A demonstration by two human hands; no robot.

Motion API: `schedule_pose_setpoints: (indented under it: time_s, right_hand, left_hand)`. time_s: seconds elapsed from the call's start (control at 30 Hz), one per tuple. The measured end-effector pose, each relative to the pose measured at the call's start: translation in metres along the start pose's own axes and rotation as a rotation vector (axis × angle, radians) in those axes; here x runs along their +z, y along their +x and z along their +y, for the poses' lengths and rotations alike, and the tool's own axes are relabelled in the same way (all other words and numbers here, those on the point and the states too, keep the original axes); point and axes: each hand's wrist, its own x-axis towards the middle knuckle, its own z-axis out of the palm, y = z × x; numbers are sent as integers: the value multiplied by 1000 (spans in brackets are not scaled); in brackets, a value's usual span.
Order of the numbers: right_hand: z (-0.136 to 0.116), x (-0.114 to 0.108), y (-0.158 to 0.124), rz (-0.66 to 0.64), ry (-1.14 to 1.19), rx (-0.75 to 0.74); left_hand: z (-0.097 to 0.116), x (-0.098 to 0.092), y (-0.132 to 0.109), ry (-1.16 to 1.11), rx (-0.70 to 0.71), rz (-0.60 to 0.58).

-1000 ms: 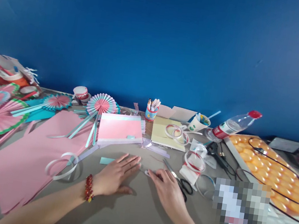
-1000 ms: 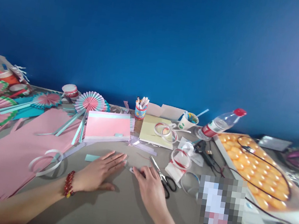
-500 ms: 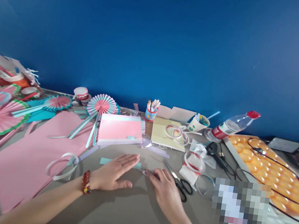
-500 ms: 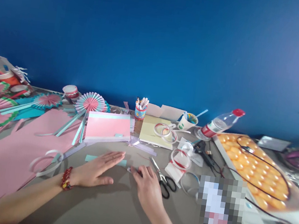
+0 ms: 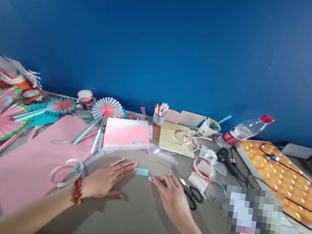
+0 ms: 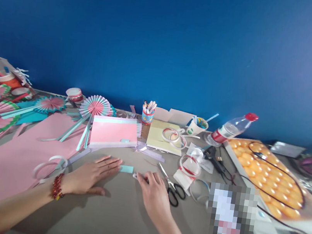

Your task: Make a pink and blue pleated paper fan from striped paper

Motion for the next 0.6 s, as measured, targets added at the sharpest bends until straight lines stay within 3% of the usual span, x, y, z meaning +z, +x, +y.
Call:
schedule_pose_setpoints:
  time_s: [0.23, 0.6]
  right_hand:
    - [-3, 1, 2, -21, -4, 1]
    - [1, 1, 0, -47, 20, -7]
  left_hand:
    - [2, -3, 1, -18, 8, 54]
    - [1, -3, 2, -31, -7, -15]
